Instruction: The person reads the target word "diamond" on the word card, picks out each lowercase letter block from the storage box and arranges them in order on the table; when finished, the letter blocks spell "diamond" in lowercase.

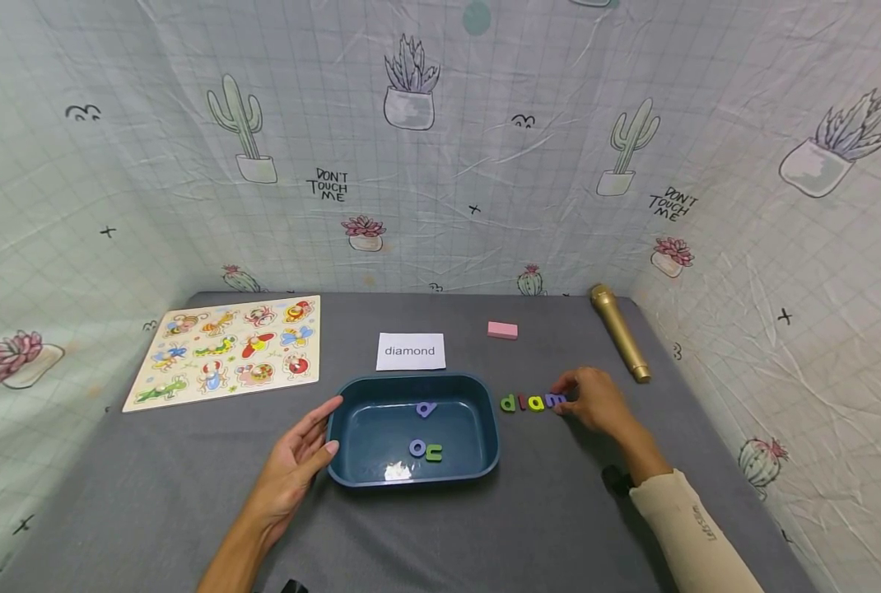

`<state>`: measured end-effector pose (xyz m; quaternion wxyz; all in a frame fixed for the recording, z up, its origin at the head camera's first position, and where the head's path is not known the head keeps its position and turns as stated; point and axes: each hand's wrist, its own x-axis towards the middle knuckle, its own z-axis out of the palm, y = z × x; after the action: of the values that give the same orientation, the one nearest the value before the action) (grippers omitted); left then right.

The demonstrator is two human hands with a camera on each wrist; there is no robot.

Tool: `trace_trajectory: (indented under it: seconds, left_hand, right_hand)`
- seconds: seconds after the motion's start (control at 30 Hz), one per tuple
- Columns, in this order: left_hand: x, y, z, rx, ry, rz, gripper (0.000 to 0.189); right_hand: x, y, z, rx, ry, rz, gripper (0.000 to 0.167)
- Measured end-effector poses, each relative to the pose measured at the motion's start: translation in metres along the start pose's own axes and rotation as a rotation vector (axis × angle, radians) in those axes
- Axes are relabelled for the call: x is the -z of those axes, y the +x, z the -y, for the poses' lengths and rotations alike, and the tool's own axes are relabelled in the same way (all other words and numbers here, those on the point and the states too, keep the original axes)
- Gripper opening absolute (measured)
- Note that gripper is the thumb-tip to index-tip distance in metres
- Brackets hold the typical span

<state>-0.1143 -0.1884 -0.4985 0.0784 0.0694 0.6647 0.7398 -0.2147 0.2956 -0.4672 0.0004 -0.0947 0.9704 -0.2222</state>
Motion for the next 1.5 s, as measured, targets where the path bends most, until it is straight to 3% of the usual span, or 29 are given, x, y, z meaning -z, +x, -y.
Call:
trace_trajectory:
  seconds: [0.3, 0.53, 0.73, 0.93, 1.17, 1.5]
  left_hand:
    - [0.0, 0.0, 0.001, -0.004, 0.0, 0.0, 0.065]
    - [-0.001, 0.0, 0.0, 0.004, 0.008, -0.009, 0.065]
    - [-0.001, 0.0, 0.0, 0.005, 0.012, -0.014, 0.064]
    - [-0.001, 0.001, 0.001, 0.009, 0.012, -0.013, 0.064]
    - [-0.001, 0.001, 0.001, 0.003, 0.014, -0.01, 0.064]
    - [-0.001, 0.0, 0.002, -0.013, 0.018, -0.013, 0.063]
  right_hand:
    - [0.002, 0.0, -0.002, 0.004, -0.001, -0.003, 0.018]
    - [0.011, -0.003, 0.01, 0.063, -0.012, -0.089, 0.031]
    - [0.025, -0.008, 0.045, 0.107, 0.029, -0.098, 0.032]
    - [0.029, -0.014, 0.082, 0.227, 0.082, -0.156, 0.033]
    - [0.018, -0.021, 0.117, 0.331, 0.157, -0.153, 0.033]
    - [-0.014, -0.027, 0.158, 0.388, 0.242, -0.033, 0.033]
